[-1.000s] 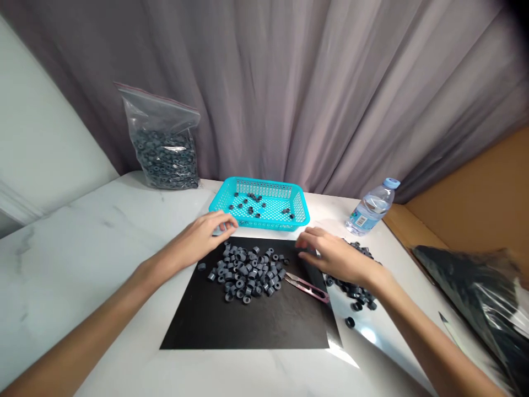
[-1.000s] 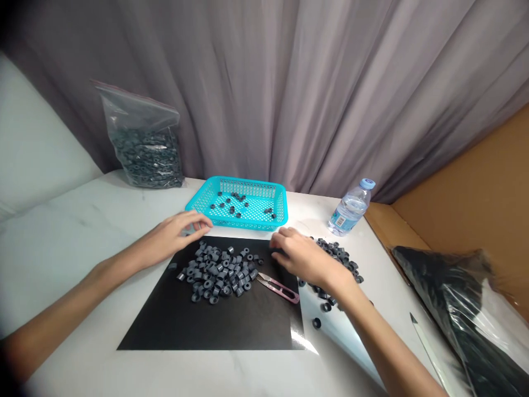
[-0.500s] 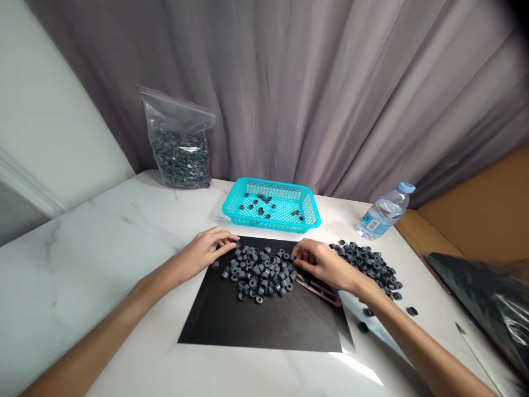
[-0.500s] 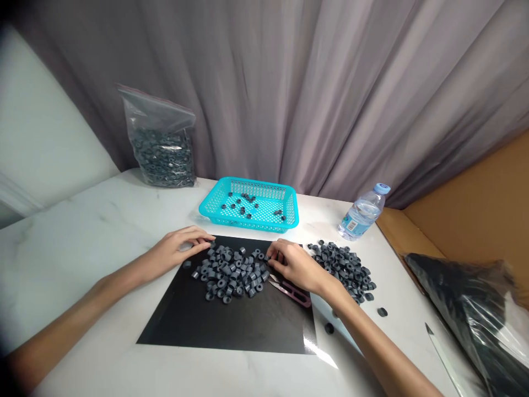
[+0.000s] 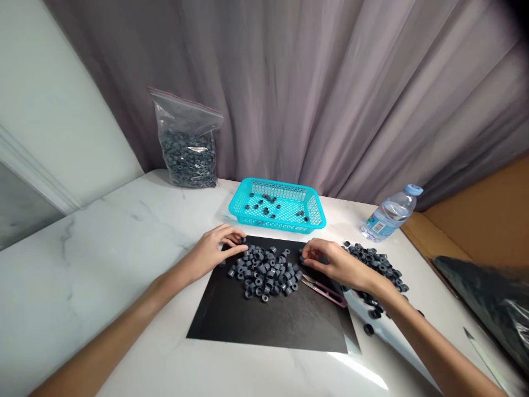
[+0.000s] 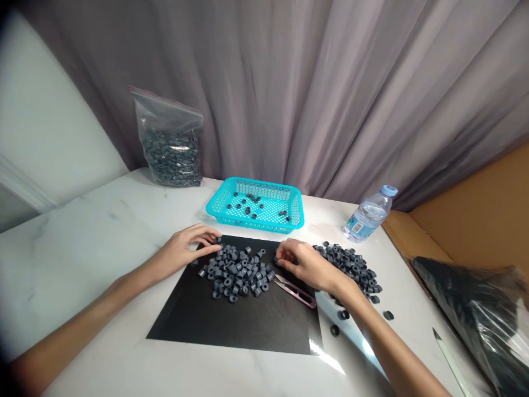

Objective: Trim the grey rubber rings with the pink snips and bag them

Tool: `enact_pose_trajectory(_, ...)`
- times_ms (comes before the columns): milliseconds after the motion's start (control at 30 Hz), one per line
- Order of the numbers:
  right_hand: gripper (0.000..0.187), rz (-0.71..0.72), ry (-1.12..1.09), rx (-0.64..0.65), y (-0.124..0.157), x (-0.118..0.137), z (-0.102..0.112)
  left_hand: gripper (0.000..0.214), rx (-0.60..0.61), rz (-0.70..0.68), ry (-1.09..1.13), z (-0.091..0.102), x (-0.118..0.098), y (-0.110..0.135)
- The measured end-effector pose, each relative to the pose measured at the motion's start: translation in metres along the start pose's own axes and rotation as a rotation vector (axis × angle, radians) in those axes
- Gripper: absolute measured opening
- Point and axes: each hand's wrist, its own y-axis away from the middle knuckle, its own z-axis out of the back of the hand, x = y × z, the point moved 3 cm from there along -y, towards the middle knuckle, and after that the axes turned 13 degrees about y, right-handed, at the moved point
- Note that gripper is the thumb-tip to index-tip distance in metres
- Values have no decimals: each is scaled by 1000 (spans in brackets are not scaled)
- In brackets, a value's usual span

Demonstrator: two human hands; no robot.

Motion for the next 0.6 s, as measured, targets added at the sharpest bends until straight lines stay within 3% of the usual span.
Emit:
enact_pose_trajectory(233, 4, 25, -24, -29, 0, -7, 4, 24, -141, -113, -10, 1, -11, 3)
enact_pose_trajectory(433, 8, 24, -61, -199, -7, -8, -11, 12, -176, -295, -111, -19, -48, 20)
enact_pose_trajectory(600, 8, 15, -71, -201, -9, -2, -22, 21, -179, -350, -132, -33, -66, 31)
